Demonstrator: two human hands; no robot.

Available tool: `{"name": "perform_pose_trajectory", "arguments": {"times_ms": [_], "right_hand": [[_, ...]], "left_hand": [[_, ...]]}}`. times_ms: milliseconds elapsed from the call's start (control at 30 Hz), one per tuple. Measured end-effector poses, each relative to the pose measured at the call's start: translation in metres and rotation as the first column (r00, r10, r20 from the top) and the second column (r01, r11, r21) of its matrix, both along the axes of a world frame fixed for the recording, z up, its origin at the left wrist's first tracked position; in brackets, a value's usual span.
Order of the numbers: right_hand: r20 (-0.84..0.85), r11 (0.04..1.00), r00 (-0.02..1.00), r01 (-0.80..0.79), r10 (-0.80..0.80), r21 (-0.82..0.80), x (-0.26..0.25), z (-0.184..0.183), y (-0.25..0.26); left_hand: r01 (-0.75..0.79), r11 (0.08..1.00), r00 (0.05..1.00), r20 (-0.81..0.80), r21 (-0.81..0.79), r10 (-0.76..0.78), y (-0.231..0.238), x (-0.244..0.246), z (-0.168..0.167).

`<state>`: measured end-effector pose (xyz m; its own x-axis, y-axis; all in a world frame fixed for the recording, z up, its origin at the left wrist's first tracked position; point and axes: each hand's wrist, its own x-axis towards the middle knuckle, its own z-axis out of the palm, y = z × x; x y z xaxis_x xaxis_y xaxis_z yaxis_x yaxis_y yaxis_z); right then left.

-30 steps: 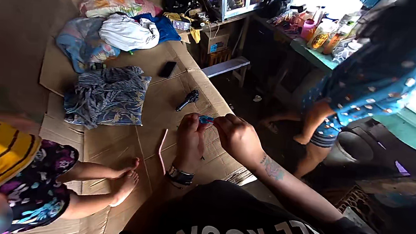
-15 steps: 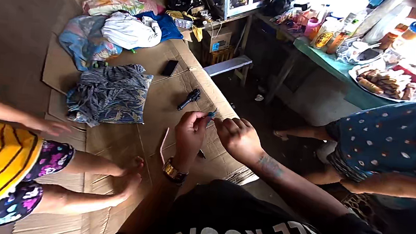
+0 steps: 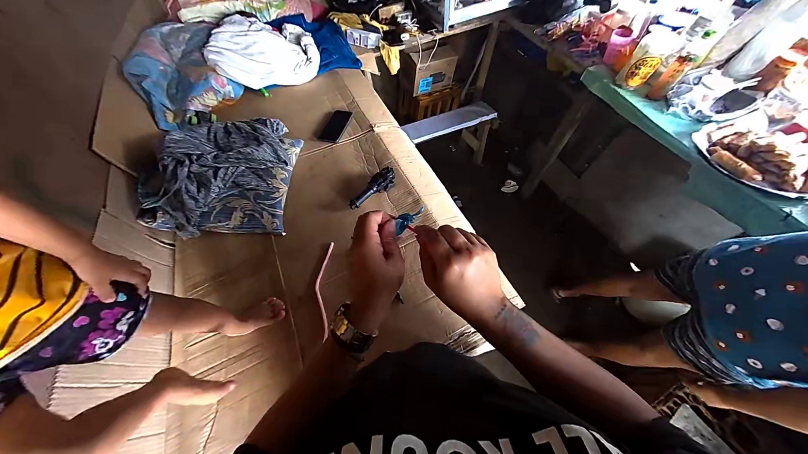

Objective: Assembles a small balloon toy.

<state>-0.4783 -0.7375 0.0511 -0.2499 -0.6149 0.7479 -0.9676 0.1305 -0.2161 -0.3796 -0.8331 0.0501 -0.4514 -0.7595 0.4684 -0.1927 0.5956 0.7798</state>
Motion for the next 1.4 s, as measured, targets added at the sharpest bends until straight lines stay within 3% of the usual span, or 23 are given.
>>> {"name": "perform_pose_trajectory", "arguments": {"times_ms": [167, 300, 533, 700, 833, 900, 1133, 1400], "right_hand": [[0.154, 0.992, 0.988, -0.034, 0.015, 0.123, -0.001, 0.000, 0.002], [0.244, 0.989, 0.969, -0.056, 0.021, 0.136, -0.002, -0.003, 0.005], [0.260, 0.985, 0.956, -0.157, 0.135, 0.069, -0.008, -0.001, 0.006], [0.343, 0.974, 0.920, -0.220, 0.188, 0.054, -0.005, 0.003, 0.005], [0.346, 0.967, 0.917, -0.240, 0.200, 0.078, -0.001, 0.002, 0.002], [0.322, 0.970, 0.927, -0.231, 0.194, 0.080, 0.001, 0.001, 0.001], [0.202, 0.977, 0.960, -0.208, 0.195, 0.044, 0.007, -0.001, -0.002], [0.201, 0.983, 0.965, -0.178, 0.167, 0.036, 0.008, -0.006, -0.008]], "left_hand": [[0.030, 0.907, 0.985, -0.169, 0.420, 0.046, -0.001, -0.004, 0.003], [0.197, 0.686, 0.901, -0.405, 0.700, 0.154, 0.002, -0.005, 0.016], [0.373, 0.584, 0.895, -0.445, 0.721, -0.023, -0.002, 0.020, 0.027], [0.395, 0.407, 0.867, -0.481, 0.824, 0.133, 0.004, 0.028, 0.040], [0.298, 0.636, 0.883, -0.459, 0.712, 0.100, 0.005, 0.031, 0.031], [0.281, 0.671, 0.896, -0.438, 0.686, 0.073, 0.004, 0.034, 0.030], [0.313, 0.509, 0.880, -0.446, 0.802, 0.162, 0.007, 0.036, 0.037], [0.374, 0.218, 0.838, -0.429, 0.902, 0.336, 0.004, 0.034, 0.038]]}}
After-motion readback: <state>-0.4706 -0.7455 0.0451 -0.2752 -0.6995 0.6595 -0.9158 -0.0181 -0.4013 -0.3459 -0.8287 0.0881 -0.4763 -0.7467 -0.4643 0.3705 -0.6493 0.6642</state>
